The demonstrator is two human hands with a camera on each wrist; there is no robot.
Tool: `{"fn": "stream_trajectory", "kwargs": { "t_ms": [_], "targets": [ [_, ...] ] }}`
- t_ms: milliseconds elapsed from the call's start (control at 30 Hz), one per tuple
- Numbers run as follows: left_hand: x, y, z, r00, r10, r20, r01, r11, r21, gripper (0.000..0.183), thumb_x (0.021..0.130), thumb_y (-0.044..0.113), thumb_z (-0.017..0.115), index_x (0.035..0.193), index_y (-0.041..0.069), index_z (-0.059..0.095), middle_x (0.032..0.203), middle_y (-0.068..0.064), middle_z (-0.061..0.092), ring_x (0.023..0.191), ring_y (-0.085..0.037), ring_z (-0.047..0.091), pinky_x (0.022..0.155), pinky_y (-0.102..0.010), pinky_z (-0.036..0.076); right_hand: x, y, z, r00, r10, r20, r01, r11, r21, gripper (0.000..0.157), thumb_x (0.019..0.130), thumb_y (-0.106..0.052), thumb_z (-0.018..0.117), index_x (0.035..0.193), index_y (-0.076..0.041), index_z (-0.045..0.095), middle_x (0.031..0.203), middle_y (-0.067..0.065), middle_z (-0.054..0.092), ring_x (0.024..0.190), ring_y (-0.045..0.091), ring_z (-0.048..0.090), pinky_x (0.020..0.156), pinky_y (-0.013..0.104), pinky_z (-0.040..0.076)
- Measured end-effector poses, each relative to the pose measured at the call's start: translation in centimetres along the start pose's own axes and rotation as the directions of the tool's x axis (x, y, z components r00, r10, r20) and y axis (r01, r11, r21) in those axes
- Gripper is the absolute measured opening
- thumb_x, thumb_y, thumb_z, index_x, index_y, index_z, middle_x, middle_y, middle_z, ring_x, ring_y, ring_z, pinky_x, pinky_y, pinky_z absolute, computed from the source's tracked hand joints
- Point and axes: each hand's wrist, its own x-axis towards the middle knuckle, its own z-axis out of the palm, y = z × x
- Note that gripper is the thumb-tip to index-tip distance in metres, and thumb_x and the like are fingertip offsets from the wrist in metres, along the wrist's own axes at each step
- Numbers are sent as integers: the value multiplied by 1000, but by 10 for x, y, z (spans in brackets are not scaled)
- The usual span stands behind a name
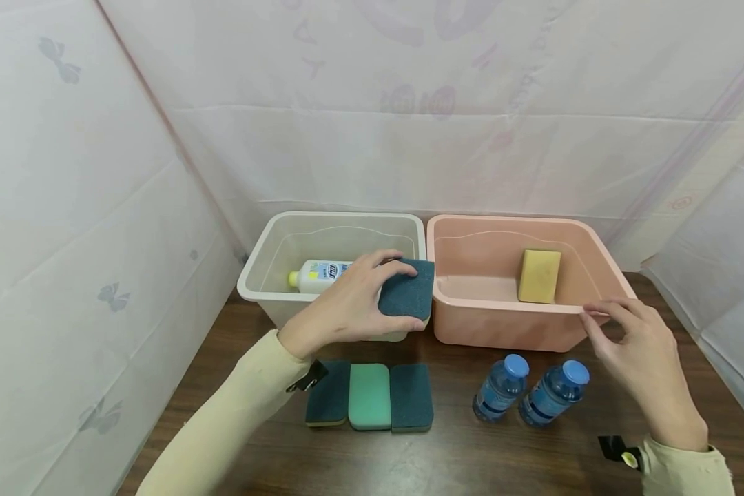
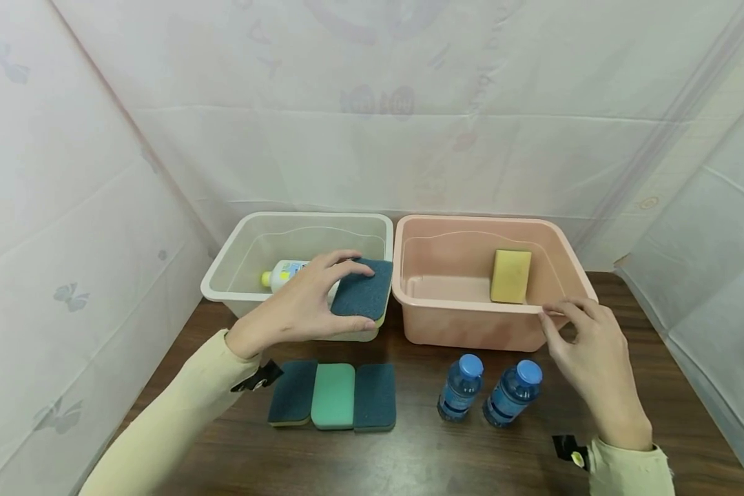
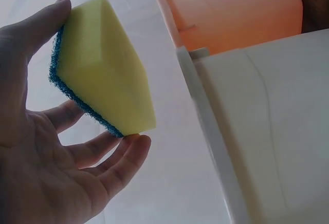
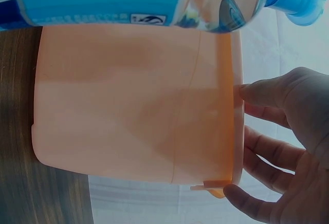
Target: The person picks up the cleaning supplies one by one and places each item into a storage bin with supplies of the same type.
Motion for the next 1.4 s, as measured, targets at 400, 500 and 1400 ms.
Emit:
{"fn": "stream_trajectory", "kwargs": {
  "t_ms": [400, 500, 1400],
  "targets": [
    [17, 4, 0, 999, -15, 34, 14, 999, 29, 73, 87, 60, 80, 147, 22, 63, 166, -10, 44, 150, -32, 44, 118, -54, 44, -1, 0, 0, 1000, -3, 0, 3, 1000, 2, 16, 87, -4, 81, 102, 2, 79, 106, 27, 73, 104, 51, 61, 84, 69, 40],
    [22, 5, 1, 1000, -1, 26, 0, 1000, 31, 72, 87, 59, 80, 147, 22, 63, 165, -11, 45, 148, -31, 45, 117, -53, 44, -2, 0, 0, 1000, -2, -3, 2, 1000, -2, 16, 87, -3, 81, 102, 3, 79, 107, 27, 73, 104, 51, 61, 84, 69, 40],
    [66, 15, 7, 999, 14, 44, -16, 999, 29, 74, 89, 59, 80, 149, 22, 60, 166, -9, 42, 146, -29, 46, 115, -48, 46, -3, -2, -2, 1000, 11, 9, -11, 1000, 0, 17, 88, -3, 80, 103, 4, 78, 107, 28, 72, 104, 52, 59, 84, 69, 40]
  ]
}}
